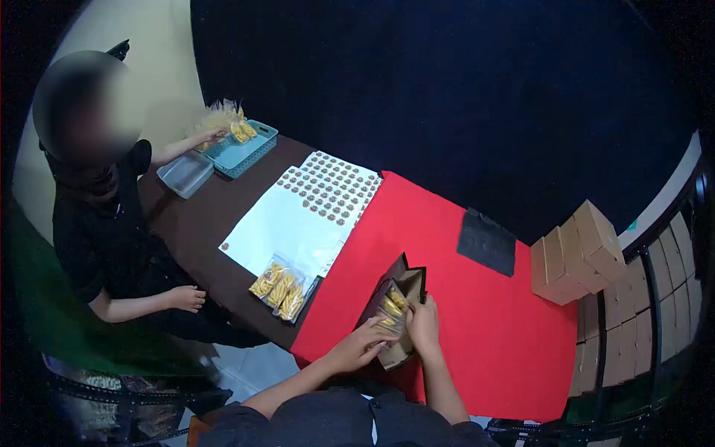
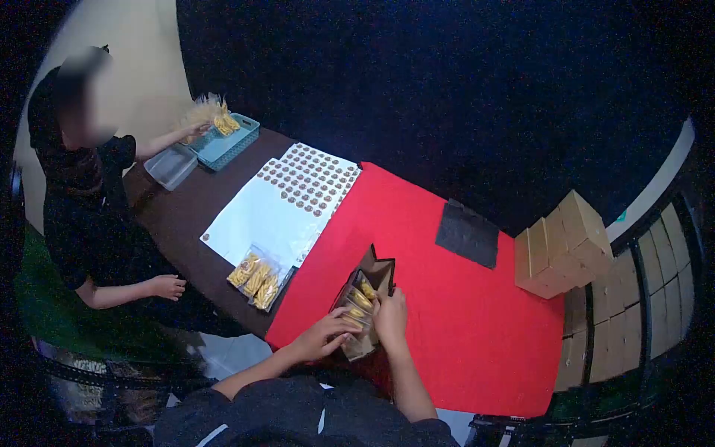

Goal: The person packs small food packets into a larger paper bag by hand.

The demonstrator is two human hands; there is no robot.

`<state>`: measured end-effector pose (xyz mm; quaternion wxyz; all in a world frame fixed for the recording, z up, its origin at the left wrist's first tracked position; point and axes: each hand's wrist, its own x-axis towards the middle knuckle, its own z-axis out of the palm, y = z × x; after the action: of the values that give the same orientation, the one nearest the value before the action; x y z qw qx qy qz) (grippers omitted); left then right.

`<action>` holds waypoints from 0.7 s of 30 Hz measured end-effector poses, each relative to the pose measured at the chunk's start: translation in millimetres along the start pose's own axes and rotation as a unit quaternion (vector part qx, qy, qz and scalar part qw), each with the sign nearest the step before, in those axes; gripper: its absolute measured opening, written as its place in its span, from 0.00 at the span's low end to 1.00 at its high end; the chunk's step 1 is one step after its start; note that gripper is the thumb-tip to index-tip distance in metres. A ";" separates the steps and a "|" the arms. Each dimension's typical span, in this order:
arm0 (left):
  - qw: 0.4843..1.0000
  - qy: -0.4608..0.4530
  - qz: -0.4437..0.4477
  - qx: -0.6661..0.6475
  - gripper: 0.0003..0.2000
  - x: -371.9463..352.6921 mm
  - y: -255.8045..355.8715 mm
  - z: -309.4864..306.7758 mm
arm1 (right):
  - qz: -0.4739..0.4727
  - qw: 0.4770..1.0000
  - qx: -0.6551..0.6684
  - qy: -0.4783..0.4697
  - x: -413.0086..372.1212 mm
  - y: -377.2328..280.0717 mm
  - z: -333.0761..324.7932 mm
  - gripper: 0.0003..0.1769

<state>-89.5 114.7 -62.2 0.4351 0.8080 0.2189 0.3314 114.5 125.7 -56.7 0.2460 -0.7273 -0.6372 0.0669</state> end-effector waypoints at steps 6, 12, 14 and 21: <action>0.996 0.078 -0.038 -0.023 0.12 -5.5 11.1 -18.1 | 0.013 0.999 0.028 0.007 -2.9 0.0 -5.1 0.13; 0.962 0.124 -0.132 -0.205 0.13 -10.9 17.0 -25.8 | -0.009 0.998 0.035 0.059 -6.0 -5.9 -8.5 0.20; 0.933 0.155 -0.152 -0.288 0.13 -15.4 22.8 -29.1 | -0.019 0.990 0.032 0.138 -4.6 -12.5 -8.6 0.21; 0.925 0.249 -0.161 -0.236 0.13 -47.3 14.5 -80.7 | -0.053 0.976 0.078 0.196 -9.3 -89.4 -40.5 0.18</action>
<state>-179.5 121.7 -33.8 0.5923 0.5271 0.3626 0.4899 49.5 111.7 16.2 0.4258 -0.6696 -0.6073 -0.0405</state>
